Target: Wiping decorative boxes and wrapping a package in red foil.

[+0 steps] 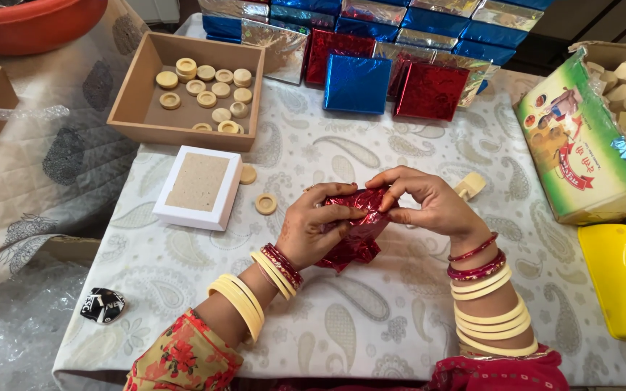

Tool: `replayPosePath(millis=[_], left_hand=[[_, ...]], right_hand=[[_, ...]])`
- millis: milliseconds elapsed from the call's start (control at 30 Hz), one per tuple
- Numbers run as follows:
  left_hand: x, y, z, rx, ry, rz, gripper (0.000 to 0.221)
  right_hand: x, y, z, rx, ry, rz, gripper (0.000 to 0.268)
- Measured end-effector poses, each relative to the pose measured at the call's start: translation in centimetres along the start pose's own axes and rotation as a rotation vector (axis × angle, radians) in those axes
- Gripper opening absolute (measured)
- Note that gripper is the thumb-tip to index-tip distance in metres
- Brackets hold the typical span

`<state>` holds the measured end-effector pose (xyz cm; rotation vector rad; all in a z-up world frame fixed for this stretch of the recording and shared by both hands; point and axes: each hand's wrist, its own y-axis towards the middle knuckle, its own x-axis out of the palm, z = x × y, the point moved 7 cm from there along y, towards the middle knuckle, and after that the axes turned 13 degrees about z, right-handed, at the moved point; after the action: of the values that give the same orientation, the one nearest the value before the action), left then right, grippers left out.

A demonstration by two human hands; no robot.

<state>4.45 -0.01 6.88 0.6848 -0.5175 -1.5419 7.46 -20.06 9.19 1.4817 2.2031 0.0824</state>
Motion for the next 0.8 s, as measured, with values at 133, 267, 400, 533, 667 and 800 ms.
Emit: replayPosePath(millis=[133,267,400,533,667,800], left_hand=[[-0.1,-0.3,-0.2,0.074,0.077,0.079,0.042],[-0.5,-0.3,0.1,0.129,0.114,0.147,0.039],[-0.3,-0.4,-0.2,0.135,0.094,0.120,0.028],[-0.3,-0.3,-0.7,0.114,0.046,0.114,0.027],[-0.3,-1.1,-1.4,0.076,-0.200,0.274,0.043],[0.3,-1.3,-3.4,-0.153,-0.283,0.287,0.060]], right_hand=[[0.1,0.1,-1.1,-0.078,-0.105,0.029,0.016],[0.2,0.2,-1.0,-0.137,-0.135,0.035,0.018],[0.1,0.0,-1.4,-0.182,-0.198,0.071,0.021],[0.1,0.3,-1.4,-0.201,-0.204,0.132,0.023],[-0.2,0.3,-0.3,-0.191,-0.154,0.113,0.023],[0.0,0.3,-0.9,-0.265,-0.167,0.099,0.023]])
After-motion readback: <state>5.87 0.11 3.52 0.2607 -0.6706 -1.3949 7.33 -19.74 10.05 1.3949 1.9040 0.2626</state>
